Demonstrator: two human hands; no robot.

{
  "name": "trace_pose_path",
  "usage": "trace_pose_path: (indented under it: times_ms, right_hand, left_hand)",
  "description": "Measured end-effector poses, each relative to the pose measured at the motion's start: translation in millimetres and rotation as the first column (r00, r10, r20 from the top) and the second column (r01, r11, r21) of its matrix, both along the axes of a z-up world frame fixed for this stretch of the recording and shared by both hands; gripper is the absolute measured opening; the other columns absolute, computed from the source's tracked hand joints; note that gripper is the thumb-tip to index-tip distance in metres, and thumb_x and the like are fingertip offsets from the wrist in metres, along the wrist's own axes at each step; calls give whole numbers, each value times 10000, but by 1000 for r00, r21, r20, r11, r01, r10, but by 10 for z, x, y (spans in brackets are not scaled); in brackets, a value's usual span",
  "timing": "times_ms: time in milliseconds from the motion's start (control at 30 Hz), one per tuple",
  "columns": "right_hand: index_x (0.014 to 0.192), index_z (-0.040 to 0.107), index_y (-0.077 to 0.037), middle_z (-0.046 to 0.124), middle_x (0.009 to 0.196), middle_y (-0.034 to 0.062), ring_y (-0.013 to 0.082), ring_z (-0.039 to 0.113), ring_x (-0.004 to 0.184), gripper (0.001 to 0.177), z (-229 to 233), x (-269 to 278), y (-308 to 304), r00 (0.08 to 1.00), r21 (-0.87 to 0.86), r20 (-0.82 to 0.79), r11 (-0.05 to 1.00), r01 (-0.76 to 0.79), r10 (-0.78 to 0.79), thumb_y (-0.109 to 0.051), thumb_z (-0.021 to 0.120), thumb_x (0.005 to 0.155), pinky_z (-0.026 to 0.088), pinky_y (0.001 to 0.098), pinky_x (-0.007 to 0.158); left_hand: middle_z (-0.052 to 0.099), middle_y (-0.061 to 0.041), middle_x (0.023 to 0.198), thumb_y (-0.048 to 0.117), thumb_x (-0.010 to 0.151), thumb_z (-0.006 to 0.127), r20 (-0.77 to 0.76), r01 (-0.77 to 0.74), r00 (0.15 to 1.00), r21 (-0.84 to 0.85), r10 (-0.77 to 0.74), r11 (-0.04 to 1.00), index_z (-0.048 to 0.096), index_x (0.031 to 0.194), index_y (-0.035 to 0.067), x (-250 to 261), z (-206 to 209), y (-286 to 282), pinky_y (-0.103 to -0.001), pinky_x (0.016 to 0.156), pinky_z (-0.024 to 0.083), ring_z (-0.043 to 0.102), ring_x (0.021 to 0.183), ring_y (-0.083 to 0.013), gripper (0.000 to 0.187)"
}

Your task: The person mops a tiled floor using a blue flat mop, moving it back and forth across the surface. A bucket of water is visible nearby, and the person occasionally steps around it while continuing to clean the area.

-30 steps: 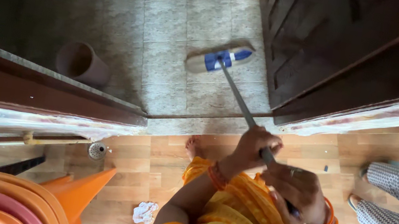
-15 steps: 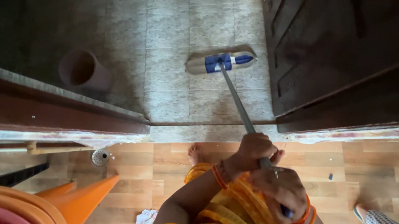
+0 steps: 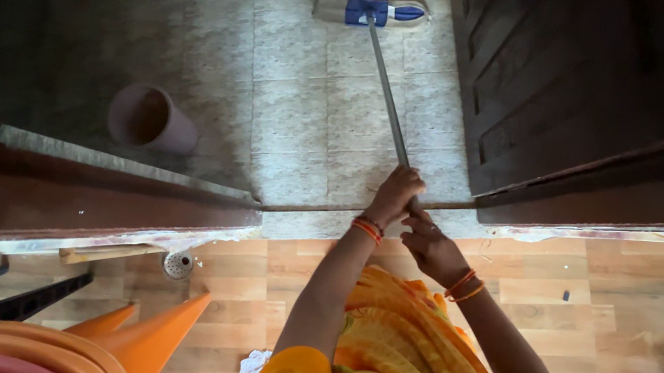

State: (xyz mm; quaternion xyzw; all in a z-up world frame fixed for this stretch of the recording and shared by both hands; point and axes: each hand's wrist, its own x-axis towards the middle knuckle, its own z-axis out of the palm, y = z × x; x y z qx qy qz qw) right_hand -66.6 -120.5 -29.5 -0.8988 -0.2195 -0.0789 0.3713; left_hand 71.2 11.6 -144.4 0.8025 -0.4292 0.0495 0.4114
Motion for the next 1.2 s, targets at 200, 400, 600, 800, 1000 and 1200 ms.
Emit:
trace_pose_path:
  times_ms: [200,400,600,800,1000,1200]
  right_hand:
    - [954,732,-65,690,1248,163,339,593,1309,104,123,-445,3,1000,-56,5,998,13,-13,-65,708,853,583,397,873]
    - [1050,744,-29,755,1008,129,308,747,1062,213,1419,-767,-158,983,-64,181,998,19,-7,-13,659,856,591,361,707]
    - [1028,692,65,741,913,239,300,743,761,307,2441,-966,-342,951,127,288,980,-154,112,-7,584,749,602,379,638]
    - [1013,657,55,709,878,188,386,755,815,348,2570,-1031,-230,886,381,357,820,-427,296,-41,534,702,645,499,784]
    - [1009,673,29,719,926,184,360,751,801,335,2220,-794,-160,877,358,354,819,-449,325,-40,544,708,631,436,728]
    - [1191,717,13,728,969,173,315,650,647,627,1559,-230,-72,991,206,-5,970,-127,130,33,574,581,566,406,619]
  left_hand:
    - [641,-140,988,82,551,758,-32,-18,999,2,18,1000,642,891,72,-492,128,39,-469,993,445,568,1136,-366,359]
    - [637,-91,864,100,773,730,-106,-14,994,-85,5,996,627,836,105,-1060,1134,-167,-441,963,472,607,934,-317,121]
    - [662,-52,758,138,866,721,-144,-22,989,-331,-28,943,660,861,115,-1564,2355,-333,-403,761,485,630,725,-277,65]
    - [606,-4,663,122,884,715,-114,41,990,-356,-87,934,637,844,141,-1741,2616,-276,-376,650,504,613,619,-239,89]
    - [582,-36,669,111,890,707,-66,18,997,-323,-42,946,612,809,137,-1438,2449,-171,-402,665,496,595,633,-272,127]
    - [563,-52,653,254,660,745,-46,49,997,-283,-65,958,562,714,137,-595,1723,-45,-447,635,439,572,663,-318,225]
